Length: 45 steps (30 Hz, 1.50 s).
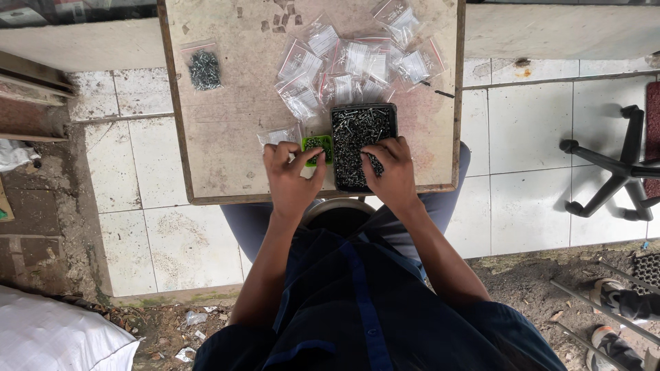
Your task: The person sits at a table and sorts small metal screws from a black tray into a small green container using their hands. Several small plastic bags are visible on the table.
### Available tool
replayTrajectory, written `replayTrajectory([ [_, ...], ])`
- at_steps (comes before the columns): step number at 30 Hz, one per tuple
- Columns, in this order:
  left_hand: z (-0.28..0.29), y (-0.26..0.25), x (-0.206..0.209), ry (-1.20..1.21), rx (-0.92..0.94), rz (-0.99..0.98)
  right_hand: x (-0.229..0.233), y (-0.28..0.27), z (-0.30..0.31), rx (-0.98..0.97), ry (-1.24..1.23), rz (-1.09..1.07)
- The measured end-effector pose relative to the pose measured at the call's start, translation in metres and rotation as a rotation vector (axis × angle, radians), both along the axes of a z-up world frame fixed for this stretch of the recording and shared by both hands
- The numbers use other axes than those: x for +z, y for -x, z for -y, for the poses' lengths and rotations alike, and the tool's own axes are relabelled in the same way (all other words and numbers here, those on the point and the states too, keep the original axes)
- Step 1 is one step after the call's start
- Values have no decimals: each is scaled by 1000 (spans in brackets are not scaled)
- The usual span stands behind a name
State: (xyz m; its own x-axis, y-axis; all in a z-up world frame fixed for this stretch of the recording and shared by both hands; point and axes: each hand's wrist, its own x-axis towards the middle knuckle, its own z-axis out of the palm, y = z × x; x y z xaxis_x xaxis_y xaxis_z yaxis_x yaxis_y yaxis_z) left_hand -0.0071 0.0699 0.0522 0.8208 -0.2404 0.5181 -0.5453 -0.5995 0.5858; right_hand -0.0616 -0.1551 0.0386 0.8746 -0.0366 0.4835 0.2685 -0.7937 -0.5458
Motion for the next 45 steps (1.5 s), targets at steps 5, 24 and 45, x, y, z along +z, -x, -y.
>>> replayTrajectory([
  [5,-21,-10,-12,-166,75,-12,41,-3,-18,96,-145,174],
  [24,59,-2,-25,-394,-89,-23,-40,1,0,-17,279,-161],
  [45,41,-1,-5,-209,-95,-164,-7,8,15,11,-145,-143],
])
